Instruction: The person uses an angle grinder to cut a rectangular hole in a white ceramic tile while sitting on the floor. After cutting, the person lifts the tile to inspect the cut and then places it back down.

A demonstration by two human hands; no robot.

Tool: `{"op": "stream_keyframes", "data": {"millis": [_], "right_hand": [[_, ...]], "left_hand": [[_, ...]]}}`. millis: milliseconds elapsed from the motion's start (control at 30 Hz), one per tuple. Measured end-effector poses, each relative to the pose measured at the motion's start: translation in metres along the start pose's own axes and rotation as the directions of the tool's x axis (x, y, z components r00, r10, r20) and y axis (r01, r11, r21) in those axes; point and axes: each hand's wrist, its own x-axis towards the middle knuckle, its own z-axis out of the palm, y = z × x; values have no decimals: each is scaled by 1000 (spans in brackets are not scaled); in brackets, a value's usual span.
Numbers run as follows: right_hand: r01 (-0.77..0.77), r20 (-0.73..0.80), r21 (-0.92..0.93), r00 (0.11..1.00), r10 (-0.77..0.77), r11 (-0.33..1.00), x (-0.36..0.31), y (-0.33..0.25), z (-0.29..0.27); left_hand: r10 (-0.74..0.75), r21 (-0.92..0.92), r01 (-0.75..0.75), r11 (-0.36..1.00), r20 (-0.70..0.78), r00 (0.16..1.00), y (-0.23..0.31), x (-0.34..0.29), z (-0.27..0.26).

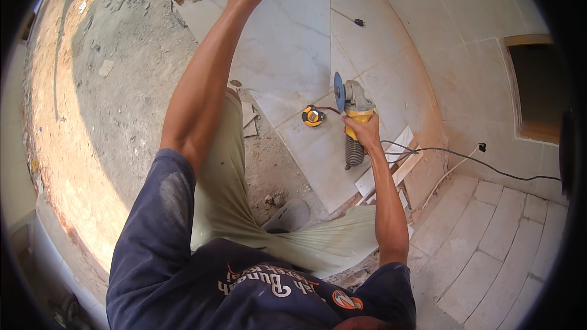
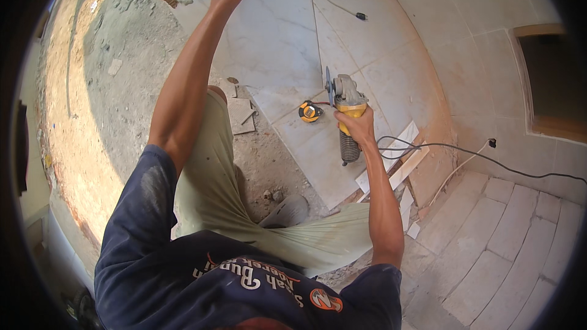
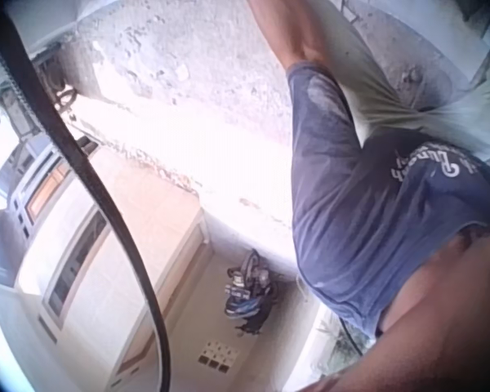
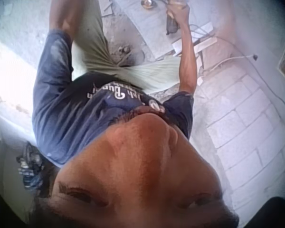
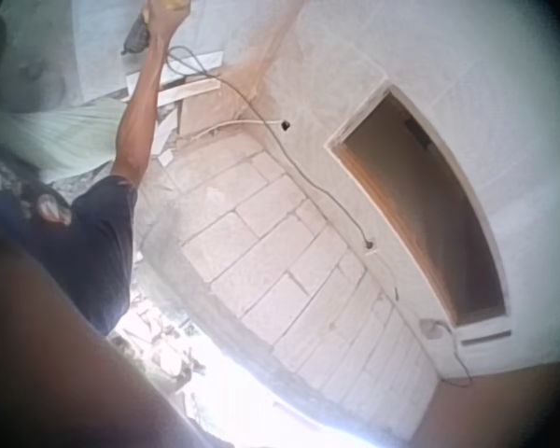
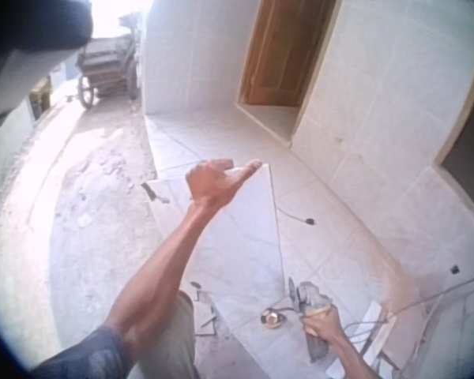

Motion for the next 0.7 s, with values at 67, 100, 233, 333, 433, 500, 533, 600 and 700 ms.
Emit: {"op": "stream_keyframes", "data": {"millis": [67,100,233,333,433,500,533,600,700], "right_hand": [[-4,6,-15,1000,4,1000,0,1,0],[-7,10,-19,1000,7,1000,1,3,0],[-1,18,-25,1000,1,1000,2,8,0],[-15,18,-39,1000,16,999,3,11,1],[-16,20,-39,1000,17,999,3,12,2],[-11,14,-44,1000,11,999,3,12,4],[-8,11,-47,1000,9,999,3,11,4],[-24,12,-62,1000,25,998,2,11,4],[-28,8,-64,1000,28,998,3,12,4]], "left_hand": [[-17,-3,17,1000,23,1000,0,0,-1],[-28,3,28,1000,38,999,0,0,-1],[-15,9,15,1000,24,1000,0,-1,0],[7,1,-7,1000,-13,1000,1,-2,-1],[15,22,-15,1000,-14,1000,2,-2,-2],[17,17,-17,1000,-7,1000,1,-2,-3],[18,14,-18,1000,-4,1000,0,-2,-3],[22,8,-22,1000,-20,1000,1,-2,-2],[33,9,-32,999,-42,999,1,-2,-2]]}}
